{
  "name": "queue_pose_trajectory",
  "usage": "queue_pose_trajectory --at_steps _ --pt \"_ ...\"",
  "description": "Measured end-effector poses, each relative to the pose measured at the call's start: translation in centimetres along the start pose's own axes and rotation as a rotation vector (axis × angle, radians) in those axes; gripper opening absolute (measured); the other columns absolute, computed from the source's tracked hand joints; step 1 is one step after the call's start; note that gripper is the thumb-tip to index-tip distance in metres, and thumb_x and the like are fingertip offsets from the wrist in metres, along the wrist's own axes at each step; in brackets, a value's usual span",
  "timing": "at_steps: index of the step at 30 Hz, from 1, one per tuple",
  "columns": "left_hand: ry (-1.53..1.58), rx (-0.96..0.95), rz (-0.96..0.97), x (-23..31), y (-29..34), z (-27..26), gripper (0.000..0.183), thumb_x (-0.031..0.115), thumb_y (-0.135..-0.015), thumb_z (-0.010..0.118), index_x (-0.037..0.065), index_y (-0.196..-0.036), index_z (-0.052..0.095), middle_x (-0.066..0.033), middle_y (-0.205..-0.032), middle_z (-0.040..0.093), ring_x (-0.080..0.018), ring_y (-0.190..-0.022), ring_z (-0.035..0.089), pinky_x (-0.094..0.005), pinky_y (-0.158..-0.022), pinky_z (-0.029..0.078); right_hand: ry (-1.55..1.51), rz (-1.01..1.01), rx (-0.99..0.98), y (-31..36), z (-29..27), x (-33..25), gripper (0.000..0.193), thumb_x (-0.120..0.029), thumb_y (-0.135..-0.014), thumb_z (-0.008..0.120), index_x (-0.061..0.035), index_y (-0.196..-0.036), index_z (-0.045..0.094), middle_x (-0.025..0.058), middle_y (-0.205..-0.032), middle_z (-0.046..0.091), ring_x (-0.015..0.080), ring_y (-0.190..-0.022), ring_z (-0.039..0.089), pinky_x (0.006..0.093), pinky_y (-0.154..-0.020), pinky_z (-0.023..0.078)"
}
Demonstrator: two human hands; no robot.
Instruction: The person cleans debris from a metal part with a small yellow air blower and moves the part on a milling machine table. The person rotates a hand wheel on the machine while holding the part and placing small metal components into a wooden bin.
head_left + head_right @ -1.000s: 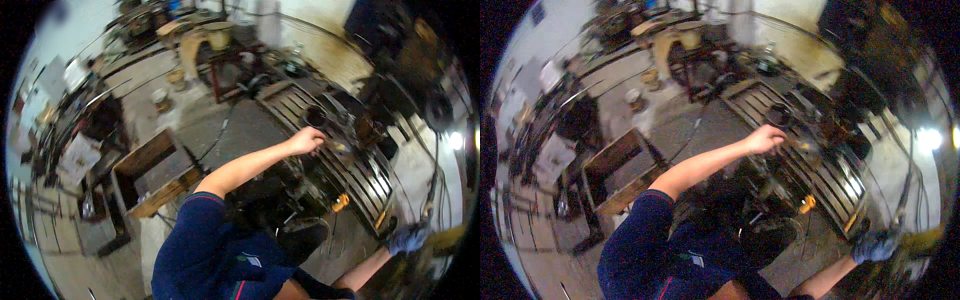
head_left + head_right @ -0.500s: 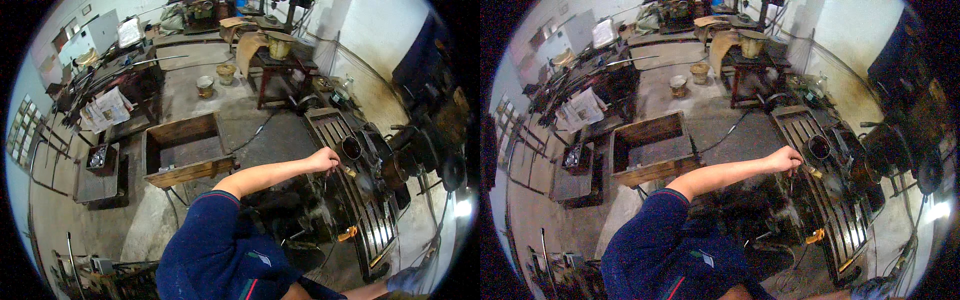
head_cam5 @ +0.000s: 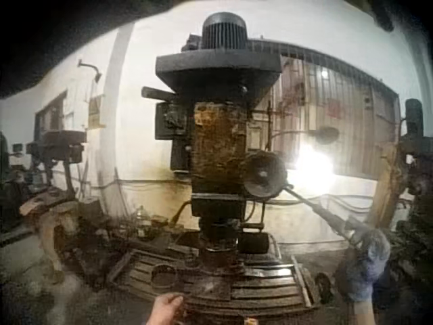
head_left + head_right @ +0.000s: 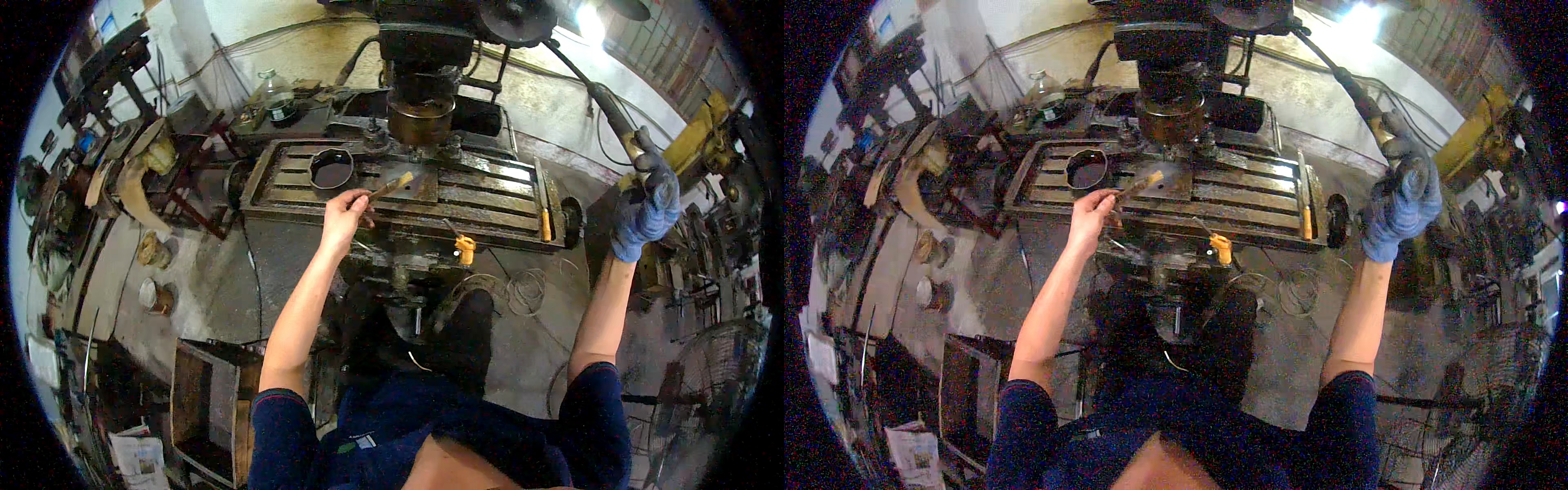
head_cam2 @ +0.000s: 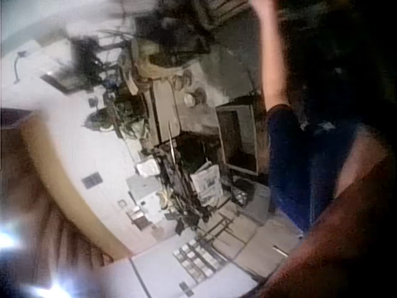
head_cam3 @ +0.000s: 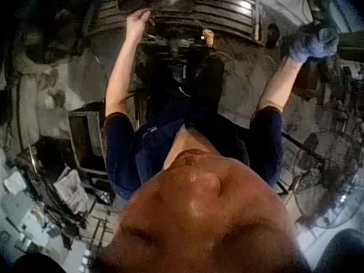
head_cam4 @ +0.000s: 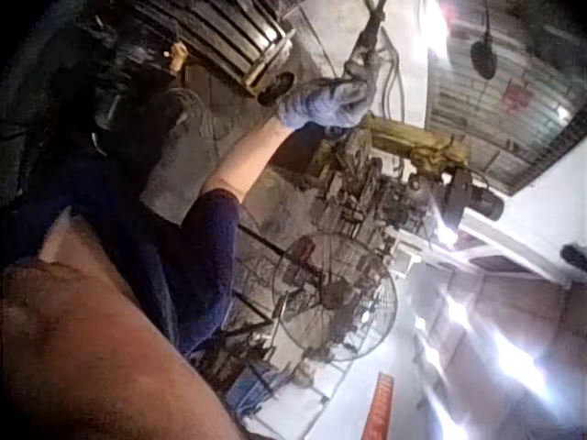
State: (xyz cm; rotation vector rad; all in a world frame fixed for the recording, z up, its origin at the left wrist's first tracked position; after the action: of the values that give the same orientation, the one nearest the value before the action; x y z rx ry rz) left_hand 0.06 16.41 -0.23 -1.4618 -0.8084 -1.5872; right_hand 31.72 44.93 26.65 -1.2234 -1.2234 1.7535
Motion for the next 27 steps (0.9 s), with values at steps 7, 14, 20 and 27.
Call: queue_pose_trajectory --at_steps 7,14,20,27 --pt "-0.079 -0.074 0.027 -0.6 -3.4 3.0 0.024 0.008 -0.088 0.047 -0.006 -0.107 0.052 -0.0066 -0.073 0.055 -0.014 -0.05 0.054 -0.0274 -0.046 0.044 -0.147 -0.193 -0.117 -2.6 2.0 -2.4 0.029 -0.023 -0.089 0.039 -0.0007 -0.074 0.049 0.0143 -0.08 0.058 0.0306 -0.086 0.057 0.0476 -0.087 0.038" --pt "-0.094 -0.102 0.1 -1.3 -6.2 5.0 0.02 0.009 -0.088 0.047 -0.005 -0.102 0.053 -0.0069 -0.066 0.055 -0.0131 -0.046 0.054 -0.0284 -0.046 0.044 -0.228 -0.201 -0.177 -6.0 2.7 -2.4 0.026 -0.025 -0.086 0.039 -0.0044 -0.07 0.043 0.0149 -0.079 0.053 0.0359 -0.093 0.055 0.0619 -0.098 0.026" --pt "-0.274 0.021 0.204 -2.1 -8.3 5.8 0.018 0.008 -0.087 0.048 -0.003 -0.098 0.056 -0.012 -0.069 0.059 -0.017 -0.048 0.058 -0.0315 -0.047 0.044 0.292 -0.308 -0.048 -13.0 -1.2 0.2 0.014 -0.005 -0.069 0.059 -0.006 -0.082 0.059 0.0091 -0.082 0.06 0.0241 -0.078 0.059 0.0367 -0.075 0.045" --pt "-0.538 0.2 0.339 -1.8 -7.7 1.7 0.021 0.009 -0.083 0.053 -0.002 -0.1 0.058 -0.0201 -0.087 0.061 -0.0332 -0.078 0.06 -0.0389 -0.068 0.046 0.789 -0.87 -0.117 -13.5 3.5 -4.3 0.03 0.005 -0.076 0.056 -0.0013 -0.104 0.056 0.0104 -0.093 0.062 0.0215 -0.093 0.058 0.0332 -0.088 0.045"
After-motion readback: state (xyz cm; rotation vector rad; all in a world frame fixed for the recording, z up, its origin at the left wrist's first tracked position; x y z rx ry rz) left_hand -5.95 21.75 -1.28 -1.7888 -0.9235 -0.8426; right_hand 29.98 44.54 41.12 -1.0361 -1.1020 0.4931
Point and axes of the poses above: each hand's wrist, its own y-axis away from the middle knuckle, its own z-axis out of the palm, x = y × z, the point moved 8 cm from there along -y, towards the middle knuckle
